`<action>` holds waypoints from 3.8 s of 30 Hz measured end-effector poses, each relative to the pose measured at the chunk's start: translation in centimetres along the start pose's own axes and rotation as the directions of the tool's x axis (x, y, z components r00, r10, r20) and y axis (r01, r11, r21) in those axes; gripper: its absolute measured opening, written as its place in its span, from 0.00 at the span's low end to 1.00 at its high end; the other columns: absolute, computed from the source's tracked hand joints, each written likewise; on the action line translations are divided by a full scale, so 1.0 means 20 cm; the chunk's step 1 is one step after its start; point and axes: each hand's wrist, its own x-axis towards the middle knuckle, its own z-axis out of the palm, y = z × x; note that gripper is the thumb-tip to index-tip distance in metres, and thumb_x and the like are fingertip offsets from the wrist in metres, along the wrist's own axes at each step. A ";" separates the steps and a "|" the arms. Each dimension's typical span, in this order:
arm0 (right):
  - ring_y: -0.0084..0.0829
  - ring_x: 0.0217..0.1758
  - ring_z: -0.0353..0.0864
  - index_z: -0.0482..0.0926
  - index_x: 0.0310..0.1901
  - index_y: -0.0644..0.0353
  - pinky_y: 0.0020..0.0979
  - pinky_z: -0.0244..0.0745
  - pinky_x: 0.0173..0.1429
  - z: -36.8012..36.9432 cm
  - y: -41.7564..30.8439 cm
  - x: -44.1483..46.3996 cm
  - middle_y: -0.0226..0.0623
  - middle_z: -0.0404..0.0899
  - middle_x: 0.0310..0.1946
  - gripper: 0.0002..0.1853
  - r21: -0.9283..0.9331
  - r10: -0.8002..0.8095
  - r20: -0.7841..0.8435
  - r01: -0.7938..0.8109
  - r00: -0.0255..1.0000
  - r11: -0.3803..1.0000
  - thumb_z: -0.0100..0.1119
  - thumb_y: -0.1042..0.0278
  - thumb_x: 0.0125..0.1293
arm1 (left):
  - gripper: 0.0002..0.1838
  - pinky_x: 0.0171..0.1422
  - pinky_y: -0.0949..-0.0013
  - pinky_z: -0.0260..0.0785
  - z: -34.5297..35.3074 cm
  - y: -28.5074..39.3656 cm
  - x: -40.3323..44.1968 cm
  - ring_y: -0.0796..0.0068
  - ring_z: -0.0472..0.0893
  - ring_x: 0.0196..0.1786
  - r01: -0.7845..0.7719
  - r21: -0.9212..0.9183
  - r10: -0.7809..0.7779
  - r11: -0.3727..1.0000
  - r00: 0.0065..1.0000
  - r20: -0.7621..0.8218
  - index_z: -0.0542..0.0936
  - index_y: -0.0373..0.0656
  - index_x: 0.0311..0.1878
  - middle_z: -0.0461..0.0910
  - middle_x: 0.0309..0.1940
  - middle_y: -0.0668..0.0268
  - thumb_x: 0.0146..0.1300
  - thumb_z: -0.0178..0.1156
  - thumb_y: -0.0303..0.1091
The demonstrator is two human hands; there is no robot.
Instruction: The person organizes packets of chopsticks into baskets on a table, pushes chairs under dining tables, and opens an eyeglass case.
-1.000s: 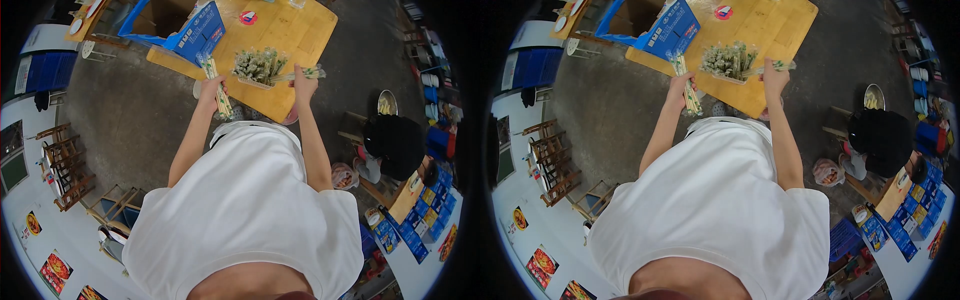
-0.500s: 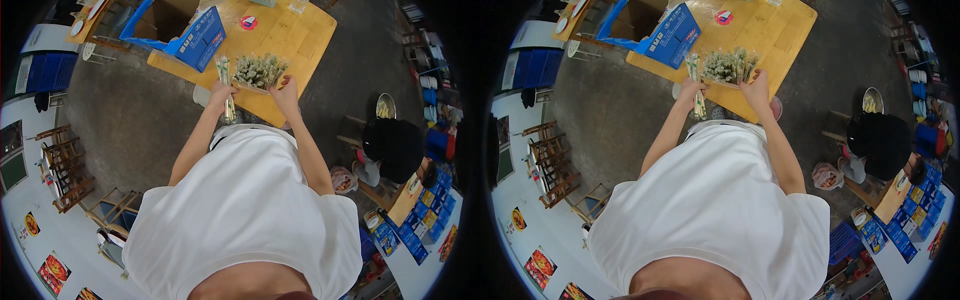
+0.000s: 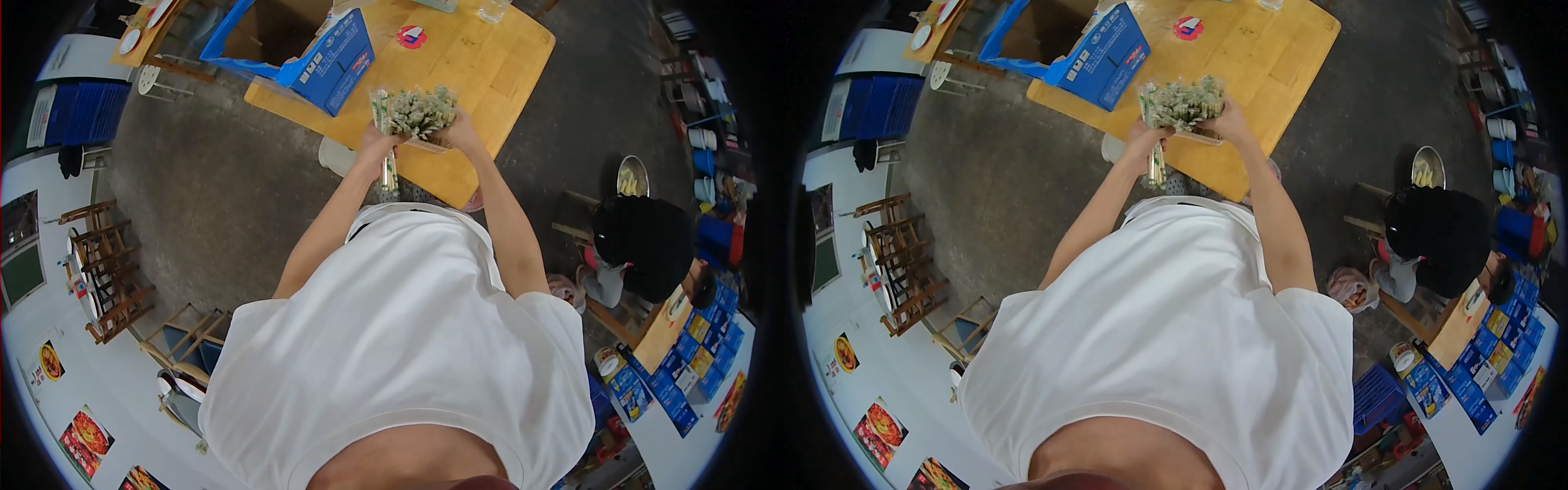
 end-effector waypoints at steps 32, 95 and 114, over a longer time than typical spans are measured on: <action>0.33 0.38 0.80 0.75 0.46 0.65 0.31 0.73 0.43 -0.03 -0.08 -0.40 0.42 0.80 0.36 0.23 -0.405 0.101 -0.400 -0.275 0.911 0.872 0.68 0.67 0.48 | 0.21 0.21 0.73 0.63 -0.25 0.04 -0.11 0.78 0.70 0.20 0.108 -0.260 -0.142 0.960 0.983 -0.118 0.64 0.36 0.44 0.67 0.23 0.67 0.49 0.62 0.17; 0.25 0.28 0.66 0.70 0.43 0.61 0.30 0.67 0.39 -0.08 -0.97 -0.42 0.29 0.63 0.22 0.06 0.832 0.149 -0.468 0.377 0.871 0.408 0.52 0.72 0.65 | 0.10 0.55 0.55 0.74 0.16 0.43 -0.48 0.64 0.76 0.46 0.262 -0.618 -0.130 0.741 0.959 0.251 0.70 0.38 0.35 0.74 0.43 0.54 0.68 0.46 0.35; 0.19 0.12 0.67 0.76 0.32 0.67 0.21 0.63 0.13 -0.03 -0.65 -0.64 0.32 0.73 0.19 0.11 0.607 0.336 -0.460 0.015 0.822 0.794 0.63 0.66 0.59 | 0.09 0.42 0.59 0.77 0.10 0.45 -0.49 0.62 0.79 0.39 0.279 -0.563 -0.214 0.778 0.960 0.180 0.68 0.39 0.36 0.77 0.42 0.53 0.69 0.43 0.34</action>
